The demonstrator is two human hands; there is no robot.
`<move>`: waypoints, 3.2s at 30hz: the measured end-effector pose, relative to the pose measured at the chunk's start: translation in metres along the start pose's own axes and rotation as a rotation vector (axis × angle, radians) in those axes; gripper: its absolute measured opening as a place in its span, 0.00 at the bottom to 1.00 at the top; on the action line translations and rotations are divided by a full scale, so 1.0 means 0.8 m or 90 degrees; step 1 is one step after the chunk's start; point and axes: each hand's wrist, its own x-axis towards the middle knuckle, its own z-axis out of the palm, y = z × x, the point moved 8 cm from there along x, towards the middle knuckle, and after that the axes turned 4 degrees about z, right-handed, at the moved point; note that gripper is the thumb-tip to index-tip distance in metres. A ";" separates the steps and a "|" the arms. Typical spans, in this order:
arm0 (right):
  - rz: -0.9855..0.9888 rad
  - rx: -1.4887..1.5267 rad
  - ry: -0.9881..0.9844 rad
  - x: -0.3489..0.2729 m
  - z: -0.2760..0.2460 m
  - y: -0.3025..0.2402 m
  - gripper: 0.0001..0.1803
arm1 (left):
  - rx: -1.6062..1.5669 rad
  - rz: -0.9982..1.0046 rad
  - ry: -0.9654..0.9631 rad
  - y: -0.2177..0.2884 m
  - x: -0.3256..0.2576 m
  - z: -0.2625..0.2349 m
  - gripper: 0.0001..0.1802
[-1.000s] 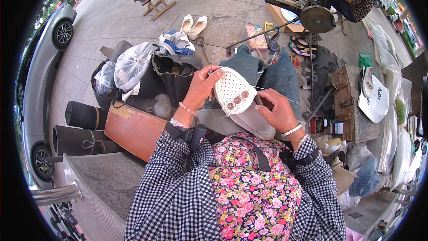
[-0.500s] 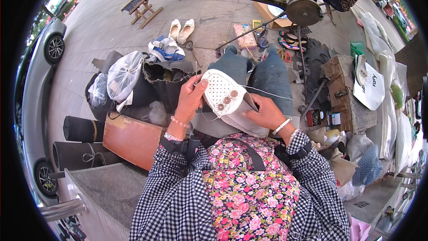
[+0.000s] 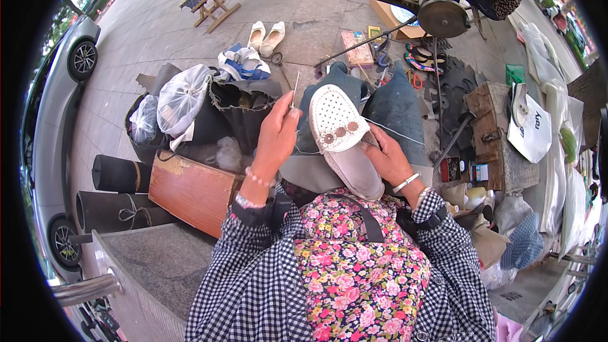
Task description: Stitching or sewing the upper part of a white shoe by hand.
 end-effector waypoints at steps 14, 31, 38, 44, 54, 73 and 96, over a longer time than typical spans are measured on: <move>0.000 0.053 -0.025 0.004 0.003 -0.014 0.26 | -0.072 -0.103 -0.413 0.023 -0.099 0.061 0.24; -0.087 0.052 0.151 0.019 -0.015 -0.023 0.17 | -0.064 -0.091 -0.333 0.027 -0.094 0.062 0.24; -0.179 -0.081 0.188 0.015 -0.016 -0.051 0.13 | -0.013 -0.102 -0.333 0.026 -0.099 0.063 0.21; -0.220 -0.096 0.182 0.010 -0.014 -0.058 0.12 | 0.014 -0.077 -0.329 0.031 -0.098 0.065 0.21; -0.265 -0.114 0.180 0.008 -0.012 -0.068 0.11 | 0.087 -0.023 -0.304 0.034 -0.100 0.063 0.20; 0.088 -0.133 0.245 0.024 -0.071 0.024 0.07 | 0.516 0.315 -0.349 0.092 -0.004 0.118 0.10; 0.324 0.237 0.133 0.026 -0.068 0.040 0.07 | 0.620 0.329 -0.446 0.127 0.023 0.141 0.09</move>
